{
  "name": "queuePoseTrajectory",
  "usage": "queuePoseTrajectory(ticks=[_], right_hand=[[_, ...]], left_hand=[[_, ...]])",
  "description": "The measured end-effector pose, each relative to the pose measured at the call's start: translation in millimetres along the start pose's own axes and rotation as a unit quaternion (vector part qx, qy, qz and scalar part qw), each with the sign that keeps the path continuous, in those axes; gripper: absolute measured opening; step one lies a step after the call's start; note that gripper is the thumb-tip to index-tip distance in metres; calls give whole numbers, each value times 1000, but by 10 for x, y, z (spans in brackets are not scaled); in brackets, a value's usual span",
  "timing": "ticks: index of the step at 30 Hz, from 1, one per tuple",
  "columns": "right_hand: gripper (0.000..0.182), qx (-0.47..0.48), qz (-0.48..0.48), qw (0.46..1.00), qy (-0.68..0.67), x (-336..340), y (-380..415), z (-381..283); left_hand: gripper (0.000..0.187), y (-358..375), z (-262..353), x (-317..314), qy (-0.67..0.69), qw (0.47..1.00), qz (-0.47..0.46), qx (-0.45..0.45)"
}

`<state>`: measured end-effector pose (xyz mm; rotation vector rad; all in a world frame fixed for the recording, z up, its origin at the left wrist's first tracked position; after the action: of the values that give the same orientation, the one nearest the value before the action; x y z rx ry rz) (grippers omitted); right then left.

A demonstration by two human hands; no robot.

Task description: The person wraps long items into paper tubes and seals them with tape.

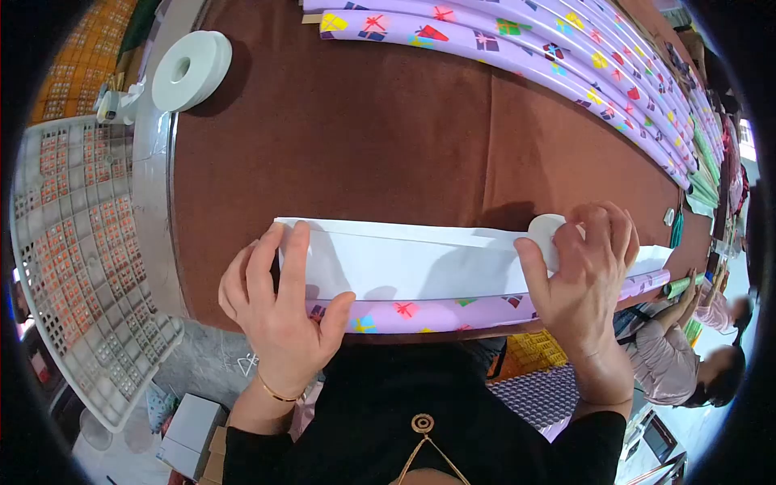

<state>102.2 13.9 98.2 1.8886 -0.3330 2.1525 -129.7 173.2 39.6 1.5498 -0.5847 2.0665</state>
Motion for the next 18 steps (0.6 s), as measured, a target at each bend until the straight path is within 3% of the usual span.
queuePoseTrajectory(ticks=[18], right_hand=[[39,12,27,999,45,-86,-78,-93]], left_hand=[[60,-8,22,41,-14,1000,-18,2]])
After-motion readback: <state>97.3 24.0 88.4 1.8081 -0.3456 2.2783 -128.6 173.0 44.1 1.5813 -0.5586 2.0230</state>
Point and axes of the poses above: each hand's wrist, its own y-axis away from the middle knuckle, its own x-axis out of the back of the hand, z = x × y, the point moved 1 cm from there along -y, towards the middle knuckle, and after that the axes turned 13 degrees about x, right-handed, at the moved point
